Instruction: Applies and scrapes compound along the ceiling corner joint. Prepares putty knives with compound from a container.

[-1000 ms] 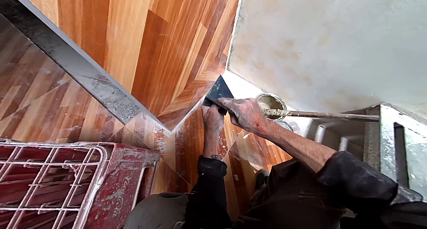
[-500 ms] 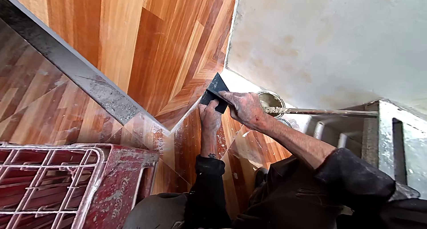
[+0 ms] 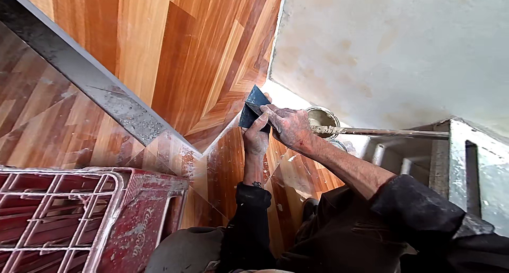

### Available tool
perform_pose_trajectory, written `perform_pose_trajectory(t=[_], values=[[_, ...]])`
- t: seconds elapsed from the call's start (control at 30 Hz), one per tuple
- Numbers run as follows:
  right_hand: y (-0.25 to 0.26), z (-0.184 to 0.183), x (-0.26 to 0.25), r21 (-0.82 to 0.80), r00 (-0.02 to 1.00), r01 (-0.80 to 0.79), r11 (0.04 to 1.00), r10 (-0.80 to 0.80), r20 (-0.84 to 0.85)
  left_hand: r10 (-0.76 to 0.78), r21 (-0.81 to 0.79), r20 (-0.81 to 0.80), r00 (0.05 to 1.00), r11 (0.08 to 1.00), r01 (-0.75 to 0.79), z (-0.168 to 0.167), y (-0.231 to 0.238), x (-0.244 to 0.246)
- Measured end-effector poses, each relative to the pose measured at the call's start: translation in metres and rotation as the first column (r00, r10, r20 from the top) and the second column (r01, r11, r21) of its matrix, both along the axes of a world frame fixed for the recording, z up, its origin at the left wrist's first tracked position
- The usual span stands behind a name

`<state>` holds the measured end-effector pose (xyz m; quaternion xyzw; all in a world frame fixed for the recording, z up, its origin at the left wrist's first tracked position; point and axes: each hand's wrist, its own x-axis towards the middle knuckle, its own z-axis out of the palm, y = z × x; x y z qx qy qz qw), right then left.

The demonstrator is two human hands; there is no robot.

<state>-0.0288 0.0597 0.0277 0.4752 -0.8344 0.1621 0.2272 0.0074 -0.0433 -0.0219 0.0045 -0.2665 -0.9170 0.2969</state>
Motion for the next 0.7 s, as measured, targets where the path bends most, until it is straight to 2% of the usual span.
perform_pose_trajectory(t=[0.13, 0.23, 0.33, 0.4, 0.57, 0.63, 0.7], values=[[-0.005, 0.004, -0.008, -0.046, 0.999, 0.05, 0.998, -0.05, -0.002, 0.033, 0.007, 0.014, 0.999, 0.999, -0.033, 0.009, 0.005, -0.001], [0.001, 0.014, -0.008, -0.059, 0.998, -0.056, 0.997, 0.057, 0.021, 0.063, -0.023, -0.04, 0.997, 0.998, -0.064, 0.009, -0.001, 0.0], [0.005, 0.017, -0.002, -0.046, 0.981, -0.17, 0.984, 0.173, 0.082, -0.052, -0.134, -0.082, 0.995, 0.99, 0.041, 0.0, -0.015, 0.008], [0.006, 0.014, 0.0, -0.045, 0.987, -0.138, 0.989, 0.141, 0.081, -0.056, -0.143, -0.07, 0.996, 0.989, 0.045, 0.0, -0.012, 0.008], [0.005, 0.014, 0.001, -0.043, 0.999, -0.013, 0.999, 0.016, 0.049, 0.071, -0.098, -0.049, 0.996, 0.992, -0.075, 0.008, -0.002, -0.003], [0.004, 0.017, 0.002, -0.038, 0.998, -0.002, 0.999, 0.004, 0.057, 0.087, -0.092, -0.03, 0.996, 0.992, -0.089, 0.01, -0.001, -0.004], [0.004, 0.019, 0.003, -0.052, 0.995, -0.053, 0.997, 0.058, 0.086, 0.038, -0.099, -0.038, 0.999, 0.994, -0.041, 0.006, -0.005, -0.002]])
